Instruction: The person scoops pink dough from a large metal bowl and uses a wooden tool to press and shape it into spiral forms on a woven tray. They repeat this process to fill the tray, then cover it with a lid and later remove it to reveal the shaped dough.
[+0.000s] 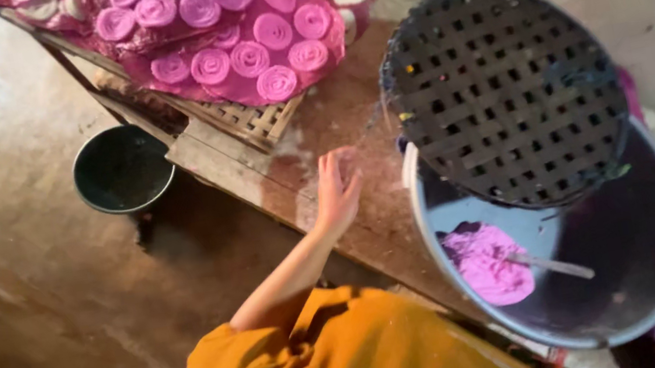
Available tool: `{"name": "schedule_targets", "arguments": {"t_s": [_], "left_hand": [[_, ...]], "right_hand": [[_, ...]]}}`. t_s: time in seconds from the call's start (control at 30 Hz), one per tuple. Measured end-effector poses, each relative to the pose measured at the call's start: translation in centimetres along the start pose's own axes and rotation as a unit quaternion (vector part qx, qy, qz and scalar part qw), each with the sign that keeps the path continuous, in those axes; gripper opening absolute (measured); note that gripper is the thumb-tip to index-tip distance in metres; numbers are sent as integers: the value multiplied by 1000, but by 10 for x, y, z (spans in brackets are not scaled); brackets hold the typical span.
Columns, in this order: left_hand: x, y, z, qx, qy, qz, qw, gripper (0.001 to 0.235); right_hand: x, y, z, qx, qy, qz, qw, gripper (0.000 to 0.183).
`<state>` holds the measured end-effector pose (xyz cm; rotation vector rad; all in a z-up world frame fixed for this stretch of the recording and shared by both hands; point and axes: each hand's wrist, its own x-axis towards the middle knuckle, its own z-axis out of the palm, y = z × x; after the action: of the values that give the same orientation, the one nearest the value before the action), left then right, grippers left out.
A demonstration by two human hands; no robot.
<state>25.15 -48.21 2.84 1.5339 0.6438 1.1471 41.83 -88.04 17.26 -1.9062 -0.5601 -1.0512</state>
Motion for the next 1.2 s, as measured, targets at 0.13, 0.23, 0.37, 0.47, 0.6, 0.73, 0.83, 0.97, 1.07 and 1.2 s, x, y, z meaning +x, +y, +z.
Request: {"name": "schedule_targets", "arguments": {"t_s": [0.13, 0.23, 0.37, 0.47, 0.6, 0.73, 0.83, 0.97, 1.07, 1.2], "left_hand": [[69, -49, -3, 78, -51, -42, 995, 55], [123, -72, 18, 166, -105, 74, 978, 80], [171, -100, 74, 231, -210, 78, 947, 82], [184, -119, 130, 358, -195, 139, 902, 69], [174, -131, 180, 209, -142, 68, 965, 60], [175, -139, 185, 178, -156, 14, 972, 64], [186, -137, 161, 261, -198, 0, 945, 61], [189, -116, 115, 383, -252, 63, 887, 47], [179, -96, 70, 322, -185, 21, 928, 35], [168, -76, 1, 170, -11, 31, 985, 41]], "right_hand": [[-18, -56, 22, -28, -73, 4, 997, 39], [-26, -75, 35, -117, -127, -11, 985, 35], [-28, -79, 42, -147, -118, 50, 981, 31], [-31, -76, 46, -172, -108, 59, 977, 29], [-39, -79, 36, -160, -107, 80, 978, 28], [-43, -75, 35, -143, -81, 113, 980, 25], [-45, -67, 33, -149, -73, 102, 981, 25], [-52, -53, 32, -42, -54, 192, 979, 31], [-49, -47, 35, 16, -38, 187, 982, 34], [-47, -47, 39, 34, -24, 149, 988, 26]]}}
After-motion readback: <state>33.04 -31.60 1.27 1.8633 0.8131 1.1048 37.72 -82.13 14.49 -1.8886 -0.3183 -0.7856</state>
